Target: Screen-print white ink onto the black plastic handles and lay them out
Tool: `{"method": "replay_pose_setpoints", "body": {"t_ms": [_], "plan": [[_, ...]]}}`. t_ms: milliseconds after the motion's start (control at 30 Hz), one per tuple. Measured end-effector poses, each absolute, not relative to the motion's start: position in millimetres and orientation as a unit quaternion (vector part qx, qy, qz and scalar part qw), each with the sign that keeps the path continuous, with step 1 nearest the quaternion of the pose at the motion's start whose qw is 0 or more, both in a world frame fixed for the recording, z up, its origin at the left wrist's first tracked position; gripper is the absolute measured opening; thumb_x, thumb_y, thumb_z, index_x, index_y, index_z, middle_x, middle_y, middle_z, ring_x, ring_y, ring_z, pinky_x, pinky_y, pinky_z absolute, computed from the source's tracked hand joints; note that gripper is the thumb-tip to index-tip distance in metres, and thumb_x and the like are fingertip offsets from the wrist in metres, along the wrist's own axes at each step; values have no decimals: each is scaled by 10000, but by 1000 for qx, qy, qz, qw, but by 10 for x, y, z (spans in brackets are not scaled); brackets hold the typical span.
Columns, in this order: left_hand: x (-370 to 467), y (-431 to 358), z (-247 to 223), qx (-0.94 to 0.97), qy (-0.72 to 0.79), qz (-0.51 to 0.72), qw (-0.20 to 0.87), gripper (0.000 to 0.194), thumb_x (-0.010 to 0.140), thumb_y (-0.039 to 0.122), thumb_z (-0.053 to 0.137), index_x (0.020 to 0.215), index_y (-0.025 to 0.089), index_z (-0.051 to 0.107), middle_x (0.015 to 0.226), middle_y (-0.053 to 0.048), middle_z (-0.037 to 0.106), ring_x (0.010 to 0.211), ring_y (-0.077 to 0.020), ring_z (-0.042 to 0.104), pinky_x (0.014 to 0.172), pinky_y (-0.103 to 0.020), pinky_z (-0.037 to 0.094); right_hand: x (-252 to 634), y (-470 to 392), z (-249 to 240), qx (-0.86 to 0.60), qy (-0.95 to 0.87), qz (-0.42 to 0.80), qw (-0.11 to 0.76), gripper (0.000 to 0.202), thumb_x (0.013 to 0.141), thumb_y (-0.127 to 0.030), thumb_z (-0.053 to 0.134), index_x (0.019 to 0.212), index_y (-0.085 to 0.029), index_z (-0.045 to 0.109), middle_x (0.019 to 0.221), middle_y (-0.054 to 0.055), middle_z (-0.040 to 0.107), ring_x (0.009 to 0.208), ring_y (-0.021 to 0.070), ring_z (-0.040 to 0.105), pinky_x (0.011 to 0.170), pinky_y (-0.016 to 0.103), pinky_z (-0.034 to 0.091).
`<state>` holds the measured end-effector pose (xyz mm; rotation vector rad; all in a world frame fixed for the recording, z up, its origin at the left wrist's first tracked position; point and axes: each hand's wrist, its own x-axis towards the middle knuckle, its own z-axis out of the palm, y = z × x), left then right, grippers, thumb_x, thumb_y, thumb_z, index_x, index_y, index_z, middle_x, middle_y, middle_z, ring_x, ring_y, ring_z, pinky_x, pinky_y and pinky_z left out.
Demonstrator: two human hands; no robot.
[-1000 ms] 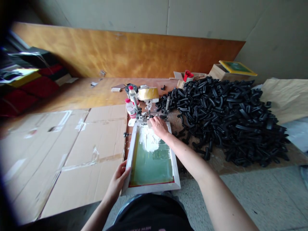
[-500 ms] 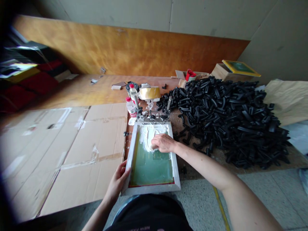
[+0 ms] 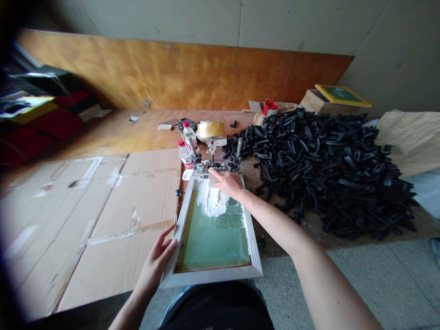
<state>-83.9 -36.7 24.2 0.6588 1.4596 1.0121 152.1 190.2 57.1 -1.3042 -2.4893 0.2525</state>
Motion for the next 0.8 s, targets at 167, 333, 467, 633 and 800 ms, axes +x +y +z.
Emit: {"method": "replay_pose_setpoints", "body": {"t_ms": [167, 333, 467, 633, 800], "plan": [[-896, -74, 685, 303, 606, 540, 499, 570, 794, 676, 576, 1077, 196, 697, 1074, -63, 703, 897, -212, 646, 691, -268, 506, 2062, 2293, 695, -605, -749, 50, 265, 367, 931, -318, 566, 1290, -254, 605, 940, 48, 738, 813, 200, 674, 748, 296, 505], [-715, 564, 1192, 355, 485, 670, 436, 558, 735, 610, 665, 1135, 221, 660, 1082, -52, 677, 970, -208, 638, 802, -310, 534, 2409, 1923, 177, -632, -726, 130, 236, 216, 911, -225, 521, 872, -127, 709, 725, 2, 702, 678, 130, 639, 668, 223, 521], [-500, 682, 1238, 287, 464, 706, 451, 524, 788, 554, 645, 1196, 230, 583, 936, -29, 681, 794, -156, 651, 688, -282, 544, 2094, 1472, -188, -519, -818, 152, 196, 288, 748, -281, 785, 999, -157, 714, 963, 61, 726, 925, 192, 653, 866, 314, 510], [-103, 186, 577, 236, 544, 494, 636, 571, 797, 594, 646, 1214, 211, 565, 1067, -96, 700, 871, -199, 683, 680, -306, 562, 1631, 943, -131, -491, -840, 125, 193, 146, 861, -273, 692, 995, -219, 715, 955, 63, 692, 965, 215, 594, 899, 373, 457], [-287, -172, -29, 198, 623, 388, 650, 574, 747, 690, 602, 973, 163, 600, 766, -69, 702, 659, -190, 654, 561, -288, 514, 1598, 623, -186, -296, -922, 141, 208, 157, 930, -241, 578, 1015, -229, 710, 902, 32, 703, 916, 178, 593, 843, 302, 450]]}}
